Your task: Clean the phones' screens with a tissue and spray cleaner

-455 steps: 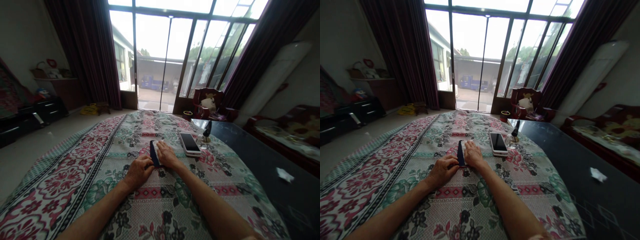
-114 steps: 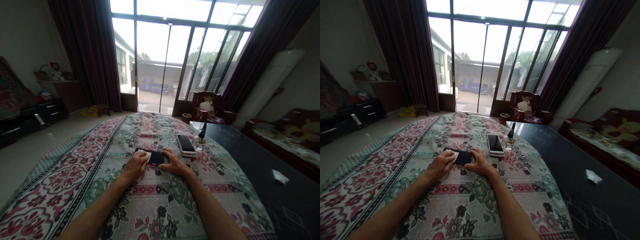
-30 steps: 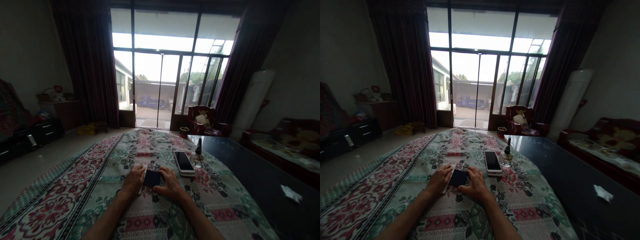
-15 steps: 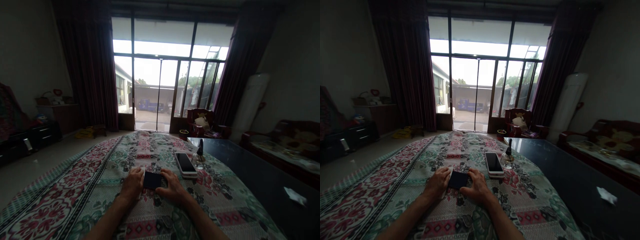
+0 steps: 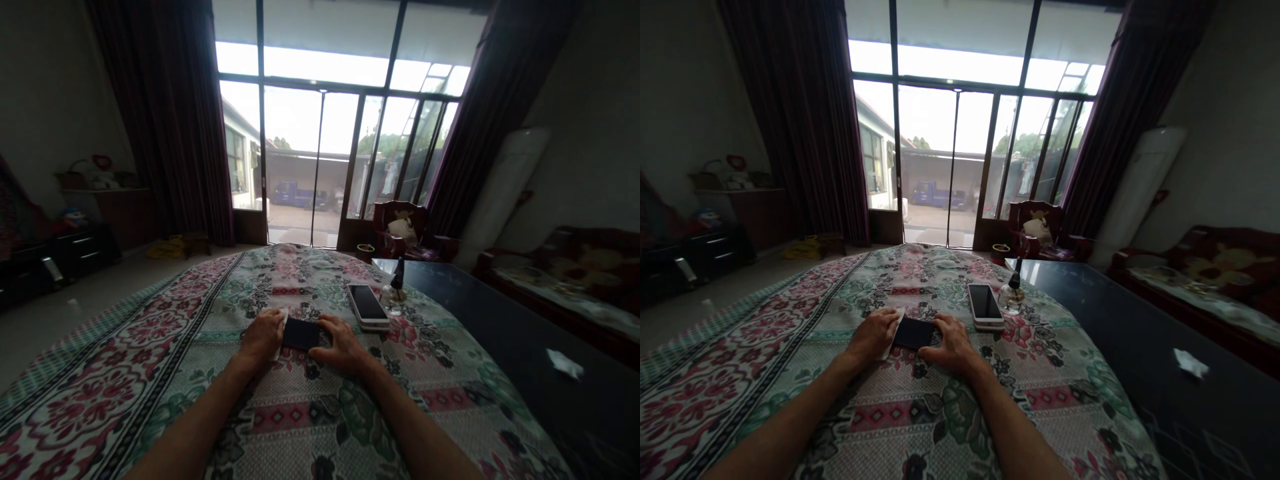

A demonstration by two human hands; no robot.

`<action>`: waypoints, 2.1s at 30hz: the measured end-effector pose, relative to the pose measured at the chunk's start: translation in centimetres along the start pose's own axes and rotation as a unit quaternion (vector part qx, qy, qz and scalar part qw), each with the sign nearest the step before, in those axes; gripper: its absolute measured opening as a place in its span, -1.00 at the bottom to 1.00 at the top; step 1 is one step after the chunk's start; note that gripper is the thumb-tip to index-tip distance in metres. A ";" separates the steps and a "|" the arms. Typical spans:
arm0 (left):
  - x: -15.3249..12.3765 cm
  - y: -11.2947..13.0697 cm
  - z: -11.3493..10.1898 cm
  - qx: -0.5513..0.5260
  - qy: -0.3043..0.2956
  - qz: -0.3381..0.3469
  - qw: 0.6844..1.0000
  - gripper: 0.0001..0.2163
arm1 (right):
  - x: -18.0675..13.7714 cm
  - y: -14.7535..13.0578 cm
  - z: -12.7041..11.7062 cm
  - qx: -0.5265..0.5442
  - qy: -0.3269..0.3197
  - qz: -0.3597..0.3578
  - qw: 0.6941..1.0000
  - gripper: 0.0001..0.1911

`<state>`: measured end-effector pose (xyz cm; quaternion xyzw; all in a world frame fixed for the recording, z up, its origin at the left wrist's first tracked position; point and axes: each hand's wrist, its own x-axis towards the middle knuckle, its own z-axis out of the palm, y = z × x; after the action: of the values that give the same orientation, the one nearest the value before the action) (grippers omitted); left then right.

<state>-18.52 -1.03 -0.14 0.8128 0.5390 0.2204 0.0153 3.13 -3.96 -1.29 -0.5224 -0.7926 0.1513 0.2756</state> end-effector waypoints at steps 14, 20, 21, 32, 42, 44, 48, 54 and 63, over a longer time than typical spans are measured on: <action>-1.1 3.7 0.9 -0.043 -0.021 0.145 0.988 -0.76 | 0.2 0.2 0.2 0.002 0.007 0.003 1.000 -0.34; -0.2 0.6 -0.1 0.022 -0.021 0.027 0.999 -0.78 | 0.1 -0.2 0.0 -0.004 0.001 0.011 1.000 -0.33; -0.3 0.6 -0.2 0.033 -0.021 0.019 0.999 -0.78 | 0.1 -0.2 0.0 -0.003 0.001 0.012 1.000 -0.33; -1.3 3.6 -1.1 -0.026 -0.080 0.175 0.981 -0.79 | 0.0 0.0 -0.1 -0.004 -0.015 0.003 1.000 -0.26; -0.8 2.5 0.3 -0.039 -0.048 0.164 0.985 -0.74 | 0.0 0.2 -0.1 -0.011 -0.023 -0.015 1.000 -0.33; -0.7 2.9 0.7 -0.046 -0.050 0.185 0.980 -0.73 | 0.0 0.3 0.0 -0.010 -0.023 -0.020 0.999 -0.35; -1.0 3.1 0.2 -0.059 -0.063 0.212 0.973 -0.77 | 0.0 0.2 -0.2 -0.008 -0.025 -0.011 1.000 -0.32; -1.4 2.5 -2.2 -0.095 -0.132 0.257 0.953 -0.73 | -0.1 -0.2 -1.1 0.003 -0.065 -0.004 0.998 -0.30; -0.5 0.1 -2.6 -0.095 -0.124 0.166 0.974 -0.77 | 0.1 -0.1 -1.3 0.002 -0.078 -0.009 0.997 -0.35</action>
<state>-19.58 -2.09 2.03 0.9068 0.3671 0.1671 0.1227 3.82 -3.93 -0.19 -0.5017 -0.8160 0.1903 0.2151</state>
